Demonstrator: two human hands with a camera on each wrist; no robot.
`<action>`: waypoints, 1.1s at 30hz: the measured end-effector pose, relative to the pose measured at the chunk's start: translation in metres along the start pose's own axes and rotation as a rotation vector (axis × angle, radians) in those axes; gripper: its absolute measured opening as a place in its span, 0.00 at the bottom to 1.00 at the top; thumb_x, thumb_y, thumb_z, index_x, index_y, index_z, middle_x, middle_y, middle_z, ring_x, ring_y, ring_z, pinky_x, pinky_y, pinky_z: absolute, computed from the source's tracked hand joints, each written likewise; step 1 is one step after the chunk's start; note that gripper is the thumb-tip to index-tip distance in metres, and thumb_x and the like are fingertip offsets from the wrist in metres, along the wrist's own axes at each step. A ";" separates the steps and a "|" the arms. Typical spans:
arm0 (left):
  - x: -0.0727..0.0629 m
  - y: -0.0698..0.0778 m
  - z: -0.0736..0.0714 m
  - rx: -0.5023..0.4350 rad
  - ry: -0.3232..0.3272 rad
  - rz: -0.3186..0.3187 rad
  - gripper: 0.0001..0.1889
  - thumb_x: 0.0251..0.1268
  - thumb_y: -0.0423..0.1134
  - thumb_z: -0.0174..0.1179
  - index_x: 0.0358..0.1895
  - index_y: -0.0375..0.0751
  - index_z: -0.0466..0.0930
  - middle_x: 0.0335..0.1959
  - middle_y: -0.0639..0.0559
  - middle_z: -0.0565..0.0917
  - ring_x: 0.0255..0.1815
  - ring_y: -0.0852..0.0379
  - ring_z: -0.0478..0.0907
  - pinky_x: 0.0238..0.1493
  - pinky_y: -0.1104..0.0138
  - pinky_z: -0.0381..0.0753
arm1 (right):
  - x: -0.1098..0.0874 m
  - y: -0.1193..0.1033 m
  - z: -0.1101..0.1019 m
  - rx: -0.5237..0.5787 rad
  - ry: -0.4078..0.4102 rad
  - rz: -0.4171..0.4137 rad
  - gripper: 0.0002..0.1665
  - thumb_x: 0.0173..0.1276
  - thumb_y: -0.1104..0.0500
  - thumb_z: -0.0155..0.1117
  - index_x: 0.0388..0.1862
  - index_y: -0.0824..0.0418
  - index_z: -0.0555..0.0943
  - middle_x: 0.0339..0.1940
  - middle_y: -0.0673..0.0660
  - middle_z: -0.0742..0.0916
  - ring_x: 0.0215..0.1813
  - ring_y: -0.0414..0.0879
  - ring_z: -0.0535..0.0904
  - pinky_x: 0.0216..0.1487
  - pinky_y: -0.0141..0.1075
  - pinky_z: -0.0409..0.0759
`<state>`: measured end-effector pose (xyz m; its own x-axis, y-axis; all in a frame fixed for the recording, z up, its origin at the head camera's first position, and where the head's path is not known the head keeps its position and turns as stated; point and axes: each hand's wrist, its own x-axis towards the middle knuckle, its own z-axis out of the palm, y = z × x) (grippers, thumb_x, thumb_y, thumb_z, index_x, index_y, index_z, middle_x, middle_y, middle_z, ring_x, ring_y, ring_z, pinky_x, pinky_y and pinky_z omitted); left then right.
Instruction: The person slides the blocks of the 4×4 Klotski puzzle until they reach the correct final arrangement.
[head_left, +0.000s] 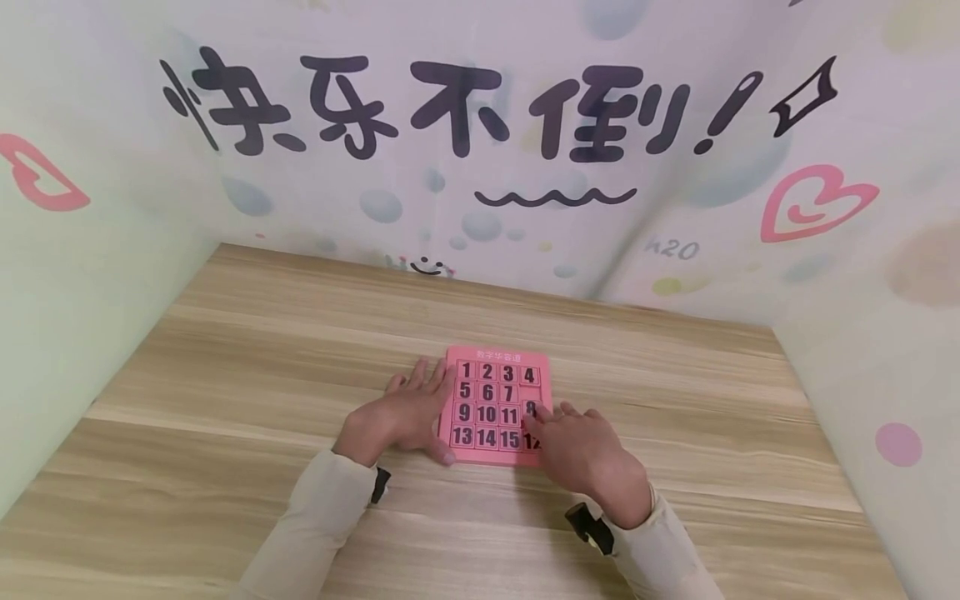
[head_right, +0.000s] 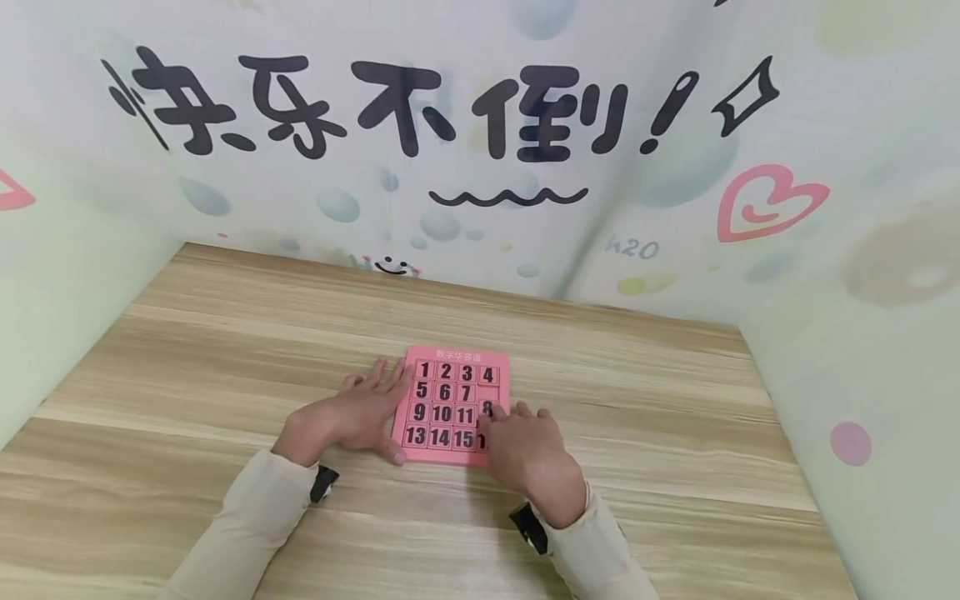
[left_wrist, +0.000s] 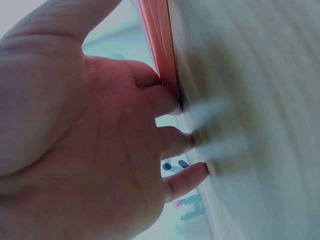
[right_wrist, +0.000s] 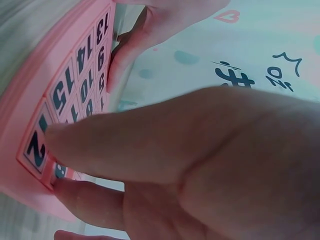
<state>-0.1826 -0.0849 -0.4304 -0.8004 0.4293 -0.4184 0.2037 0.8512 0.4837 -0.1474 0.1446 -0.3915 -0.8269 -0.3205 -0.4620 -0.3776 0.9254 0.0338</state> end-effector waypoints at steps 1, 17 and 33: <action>0.000 0.000 0.000 0.000 0.000 0.000 0.66 0.45 0.52 0.77 0.80 0.37 0.37 0.81 0.42 0.36 0.81 0.40 0.26 0.79 0.44 0.33 | 0.000 0.000 0.000 0.000 0.001 -0.003 0.27 0.78 0.60 0.46 0.74 0.51 0.70 0.77 0.54 0.70 0.76 0.60 0.64 0.72 0.59 0.64; -0.001 0.000 -0.001 0.008 0.003 0.000 0.66 0.45 0.53 0.77 0.80 0.37 0.37 0.81 0.42 0.36 0.81 0.39 0.27 0.79 0.44 0.33 | 0.008 0.002 0.002 -0.002 0.023 -0.023 0.29 0.77 0.61 0.45 0.76 0.57 0.66 0.78 0.57 0.68 0.76 0.59 0.64 0.70 0.60 0.66; -0.001 0.000 -0.001 0.007 -0.006 -0.005 0.65 0.46 0.53 0.76 0.80 0.38 0.38 0.81 0.43 0.35 0.81 0.41 0.26 0.79 0.45 0.32 | 0.012 0.006 0.005 0.018 0.048 -0.029 0.29 0.78 0.57 0.47 0.77 0.56 0.65 0.78 0.58 0.67 0.74 0.60 0.67 0.68 0.59 0.68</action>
<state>-0.1824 -0.0856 -0.4287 -0.7982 0.4270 -0.4249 0.2039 0.8553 0.4764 -0.1579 0.1468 -0.4010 -0.8347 -0.3563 -0.4199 -0.3946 0.9188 0.0049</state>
